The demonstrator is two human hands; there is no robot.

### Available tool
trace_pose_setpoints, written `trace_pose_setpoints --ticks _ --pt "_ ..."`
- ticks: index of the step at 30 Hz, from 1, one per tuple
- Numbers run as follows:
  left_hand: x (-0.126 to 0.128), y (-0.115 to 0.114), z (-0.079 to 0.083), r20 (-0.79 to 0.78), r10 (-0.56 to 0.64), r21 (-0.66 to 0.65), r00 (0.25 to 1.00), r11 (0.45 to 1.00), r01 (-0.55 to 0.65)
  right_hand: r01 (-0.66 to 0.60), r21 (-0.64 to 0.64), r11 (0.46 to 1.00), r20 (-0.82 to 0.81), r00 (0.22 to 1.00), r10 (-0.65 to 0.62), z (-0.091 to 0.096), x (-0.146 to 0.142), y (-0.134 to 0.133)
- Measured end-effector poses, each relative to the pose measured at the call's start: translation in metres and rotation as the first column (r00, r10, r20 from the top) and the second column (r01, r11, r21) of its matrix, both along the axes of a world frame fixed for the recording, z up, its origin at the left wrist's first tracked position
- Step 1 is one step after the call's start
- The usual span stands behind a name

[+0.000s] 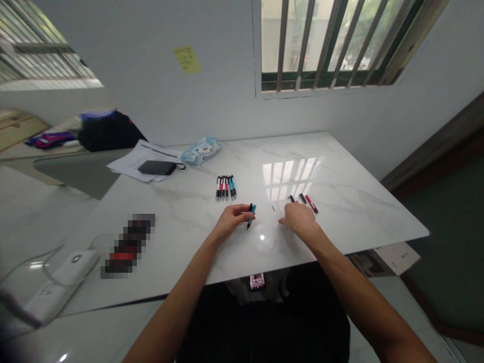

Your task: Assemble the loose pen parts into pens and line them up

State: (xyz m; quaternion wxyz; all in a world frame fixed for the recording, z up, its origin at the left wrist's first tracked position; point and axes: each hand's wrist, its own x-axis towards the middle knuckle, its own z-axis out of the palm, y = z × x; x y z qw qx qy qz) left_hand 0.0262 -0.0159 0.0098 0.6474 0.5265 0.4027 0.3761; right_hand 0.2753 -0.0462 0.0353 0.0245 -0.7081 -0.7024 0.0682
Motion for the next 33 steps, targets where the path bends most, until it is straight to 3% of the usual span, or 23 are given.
trace_pose_setpoints --ticks 4,8,16,20,24,26,28,31,33 --pt "0.000 -0.001 0.000 0.009 -0.014 0.005 1.000 1.000 0.014 0.016 -0.090 0.996 0.044 0.999 -0.012 -0.008 0.002 -0.002" --pt "0.000 -0.002 0.001 0.008 -0.017 0.012 1.000 1.000 0.017 0.042 -0.131 0.990 0.051 0.998 -0.036 -0.003 -0.004 0.009" --pt "0.000 0.000 0.000 0.016 -0.016 0.017 1.000 1.000 0.016 0.138 -0.114 0.984 0.101 0.987 -0.127 0.006 -0.018 0.028" --pt "0.001 0.001 -0.002 0.042 -0.006 0.005 0.999 1.000 0.005 0.107 -0.068 0.992 -0.011 0.994 -0.108 0.005 -0.017 0.036" --pt "0.001 0.001 -0.002 0.038 -0.007 0.006 0.999 1.000 0.006 0.019 0.022 1.000 -0.283 0.959 -0.012 0.007 -0.010 0.041" --pt "0.000 0.001 -0.001 0.035 -0.005 0.004 0.999 1.000 0.005 -0.005 0.097 0.995 -0.480 0.876 0.052 0.008 -0.009 0.042" --pt "0.000 0.000 0.000 0.035 -0.004 0.003 0.999 1.000 0.004 -0.014 0.166 0.986 -0.680 0.722 0.124 0.007 -0.011 0.043" --pt "0.000 0.000 0.002 0.032 0.001 0.011 0.999 1.000 -0.001 -0.010 0.164 0.986 -0.914 0.375 0.156 0.006 -0.021 0.041" --pt "0.000 -0.001 0.003 0.024 0.009 0.024 1.000 1.000 -0.009 -0.010 0.117 0.993 -0.979 0.165 0.117 0.005 -0.029 0.039"
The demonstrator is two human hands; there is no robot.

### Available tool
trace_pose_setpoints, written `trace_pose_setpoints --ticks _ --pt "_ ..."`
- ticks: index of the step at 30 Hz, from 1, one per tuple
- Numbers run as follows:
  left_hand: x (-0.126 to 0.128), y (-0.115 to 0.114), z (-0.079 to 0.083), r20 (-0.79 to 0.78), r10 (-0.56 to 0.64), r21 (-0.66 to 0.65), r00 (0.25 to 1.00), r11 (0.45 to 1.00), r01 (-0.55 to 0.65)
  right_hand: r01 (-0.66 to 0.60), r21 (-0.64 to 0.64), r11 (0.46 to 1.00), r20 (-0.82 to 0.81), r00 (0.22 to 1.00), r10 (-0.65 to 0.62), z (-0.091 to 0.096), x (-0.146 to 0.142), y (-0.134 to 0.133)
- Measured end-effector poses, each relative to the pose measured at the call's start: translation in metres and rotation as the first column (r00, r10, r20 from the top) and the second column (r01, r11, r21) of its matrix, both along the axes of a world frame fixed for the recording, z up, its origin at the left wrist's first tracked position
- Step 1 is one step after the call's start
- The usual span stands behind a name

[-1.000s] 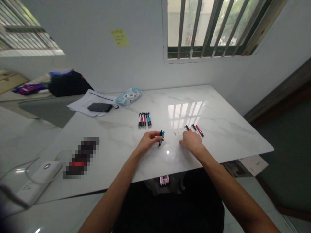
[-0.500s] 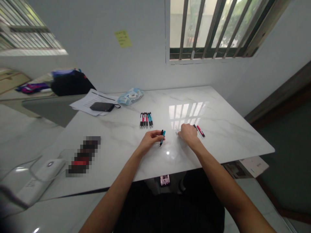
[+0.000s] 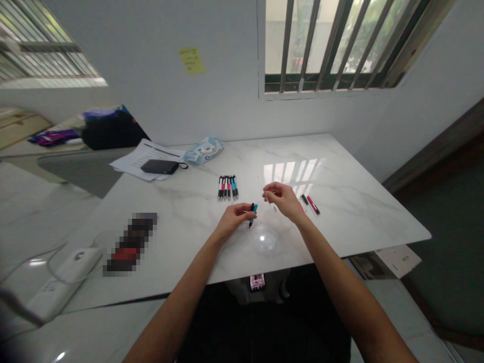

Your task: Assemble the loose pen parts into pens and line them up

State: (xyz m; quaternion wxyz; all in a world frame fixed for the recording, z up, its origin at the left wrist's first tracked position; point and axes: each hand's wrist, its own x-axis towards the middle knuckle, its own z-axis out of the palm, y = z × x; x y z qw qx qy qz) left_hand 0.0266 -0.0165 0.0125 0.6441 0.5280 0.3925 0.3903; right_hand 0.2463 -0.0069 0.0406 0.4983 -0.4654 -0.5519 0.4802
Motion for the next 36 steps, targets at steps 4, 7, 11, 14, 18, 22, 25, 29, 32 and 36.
trace_pose_setpoints --ticks 4,7,11,14,18,22,25,29,32,36 --pt "0.000 0.001 -0.001 -0.017 0.004 0.021 1.000 1.000 -0.004 -0.023 -0.033 0.999 -0.167 0.986 0.017 0.000 -0.012 -0.004" --pt "0.000 0.002 -0.002 -0.014 0.008 0.014 1.000 1.000 -0.008 0.001 -0.030 1.000 -0.226 0.974 -0.008 0.000 -0.018 -0.006" --pt "0.000 0.002 -0.003 -0.007 0.002 0.015 1.000 1.000 -0.002 0.028 -0.007 1.000 -0.273 0.962 -0.029 0.001 -0.024 -0.007" --pt "0.000 0.001 -0.003 -0.013 -0.006 0.019 1.000 1.000 0.006 0.029 -0.013 0.999 -0.254 0.967 -0.032 0.000 -0.026 -0.007" --pt "0.000 0.001 -0.003 -0.030 -0.016 0.019 0.999 1.000 0.016 0.004 -0.007 1.000 -0.210 0.978 -0.006 -0.005 -0.024 -0.004" --pt "0.000 0.000 -0.001 -0.024 -0.004 0.018 1.000 1.000 0.005 -0.020 -0.003 1.000 -0.146 0.989 0.019 -0.008 -0.019 -0.003" --pt "-0.001 0.000 0.001 -0.021 -0.011 0.021 1.000 1.000 0.012 -0.143 -0.019 0.990 -0.011 0.990 0.143 -0.008 -0.016 -0.005" --pt "-0.001 0.001 -0.001 -0.001 0.016 0.021 1.000 1.000 -0.016 -0.051 0.049 0.997 0.312 0.949 0.033 -0.014 -0.002 -0.008" --pt "-0.001 0.003 -0.004 0.027 0.067 0.019 0.997 0.998 -0.067 0.076 0.080 0.994 0.663 0.741 -0.110 -0.022 0.012 -0.009" --pt "-0.001 0.005 -0.006 0.054 0.093 0.023 0.994 0.995 -0.094 0.078 0.026 0.997 0.860 0.507 -0.062 -0.031 0.021 -0.011"
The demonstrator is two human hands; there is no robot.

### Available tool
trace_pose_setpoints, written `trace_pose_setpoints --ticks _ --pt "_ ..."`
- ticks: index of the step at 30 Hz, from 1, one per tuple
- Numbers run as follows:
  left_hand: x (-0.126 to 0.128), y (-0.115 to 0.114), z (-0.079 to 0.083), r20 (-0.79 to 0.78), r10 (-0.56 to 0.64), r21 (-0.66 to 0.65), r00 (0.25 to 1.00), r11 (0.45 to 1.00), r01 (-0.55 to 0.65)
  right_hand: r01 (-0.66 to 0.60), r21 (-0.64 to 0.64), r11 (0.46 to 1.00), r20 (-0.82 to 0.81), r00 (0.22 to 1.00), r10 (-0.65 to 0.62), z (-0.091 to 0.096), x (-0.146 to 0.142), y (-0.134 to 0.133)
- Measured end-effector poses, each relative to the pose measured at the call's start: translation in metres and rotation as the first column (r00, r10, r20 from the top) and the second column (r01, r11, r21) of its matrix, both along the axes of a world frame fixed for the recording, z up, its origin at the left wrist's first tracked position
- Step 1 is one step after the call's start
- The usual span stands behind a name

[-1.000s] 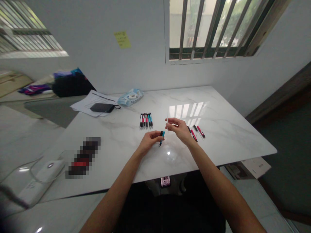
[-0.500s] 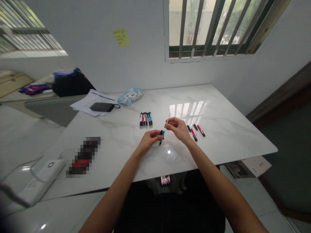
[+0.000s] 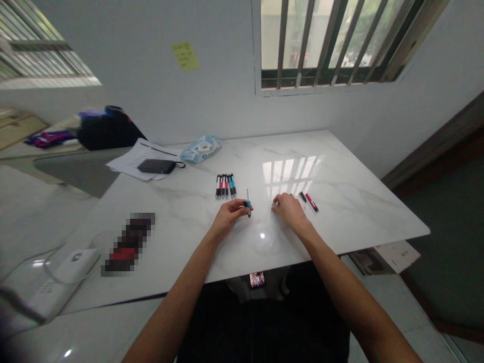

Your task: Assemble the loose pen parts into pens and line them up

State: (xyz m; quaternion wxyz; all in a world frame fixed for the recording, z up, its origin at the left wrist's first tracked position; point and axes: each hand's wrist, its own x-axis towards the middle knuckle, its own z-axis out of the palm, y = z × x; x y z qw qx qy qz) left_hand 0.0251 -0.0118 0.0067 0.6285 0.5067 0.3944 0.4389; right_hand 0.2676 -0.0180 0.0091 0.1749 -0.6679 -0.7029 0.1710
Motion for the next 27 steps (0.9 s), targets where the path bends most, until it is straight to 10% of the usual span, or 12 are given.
trace_pose_setpoints --ticks 8,18,27 --pt "-0.002 0.001 -0.003 0.055 -0.029 -0.109 0.998 0.993 0.035 -0.038 0.059 0.998 -0.010 0.999 0.038 0.001 -0.005 0.004" --pt "-0.008 0.003 -0.004 -0.014 -0.156 -0.188 0.988 0.971 0.150 -0.019 0.249 0.968 -0.489 0.861 0.143 0.006 -0.012 0.054" --pt "-0.008 0.002 -0.002 -0.074 -0.224 -0.186 0.972 0.960 0.207 0.076 0.007 0.997 -0.890 0.454 -0.029 -0.029 -0.029 0.082"
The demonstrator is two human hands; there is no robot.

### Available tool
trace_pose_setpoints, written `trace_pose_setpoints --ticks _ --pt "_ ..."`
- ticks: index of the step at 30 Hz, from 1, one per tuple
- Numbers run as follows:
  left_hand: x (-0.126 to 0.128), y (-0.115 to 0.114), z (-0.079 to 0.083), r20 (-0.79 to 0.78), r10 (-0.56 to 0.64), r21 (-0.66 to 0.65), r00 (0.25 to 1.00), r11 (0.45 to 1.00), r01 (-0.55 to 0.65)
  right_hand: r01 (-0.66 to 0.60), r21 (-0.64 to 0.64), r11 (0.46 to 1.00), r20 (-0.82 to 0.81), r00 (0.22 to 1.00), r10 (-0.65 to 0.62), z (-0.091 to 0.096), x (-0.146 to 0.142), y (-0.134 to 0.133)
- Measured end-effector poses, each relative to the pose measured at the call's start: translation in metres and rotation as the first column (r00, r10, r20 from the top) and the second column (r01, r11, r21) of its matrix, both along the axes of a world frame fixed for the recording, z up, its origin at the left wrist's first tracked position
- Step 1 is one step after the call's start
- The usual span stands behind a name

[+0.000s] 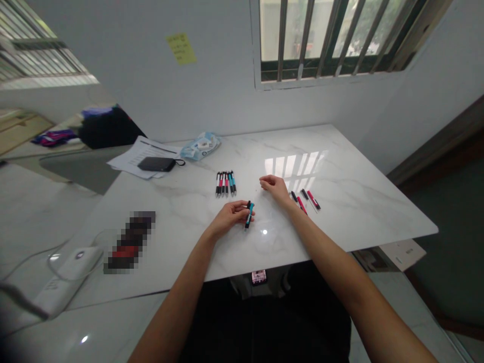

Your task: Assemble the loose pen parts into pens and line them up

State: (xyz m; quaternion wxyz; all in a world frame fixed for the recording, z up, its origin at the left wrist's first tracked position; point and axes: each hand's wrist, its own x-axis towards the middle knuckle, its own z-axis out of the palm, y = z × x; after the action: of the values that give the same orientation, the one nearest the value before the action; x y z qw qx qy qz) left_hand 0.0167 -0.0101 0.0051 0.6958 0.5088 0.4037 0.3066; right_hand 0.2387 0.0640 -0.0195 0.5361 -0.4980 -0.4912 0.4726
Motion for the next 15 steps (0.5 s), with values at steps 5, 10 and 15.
trace_pose_setpoints --ticks 5,10,15 --pt "0.000 0.001 0.001 -0.026 0.000 -0.007 1.000 1.000 0.000 -0.021 -0.077 0.997 -0.174 0.985 0.007 -0.006 0.004 -0.003" --pt "-0.001 0.001 0.001 -0.031 -0.017 -0.005 0.999 1.000 0.017 -0.068 -0.120 0.990 -0.275 0.961 0.033 0.000 0.007 -0.005" --pt "-0.002 0.002 0.000 -0.032 -0.013 -0.014 0.999 1.000 0.012 -0.129 -0.123 0.984 -0.309 0.947 0.085 0.002 0.003 -0.011"
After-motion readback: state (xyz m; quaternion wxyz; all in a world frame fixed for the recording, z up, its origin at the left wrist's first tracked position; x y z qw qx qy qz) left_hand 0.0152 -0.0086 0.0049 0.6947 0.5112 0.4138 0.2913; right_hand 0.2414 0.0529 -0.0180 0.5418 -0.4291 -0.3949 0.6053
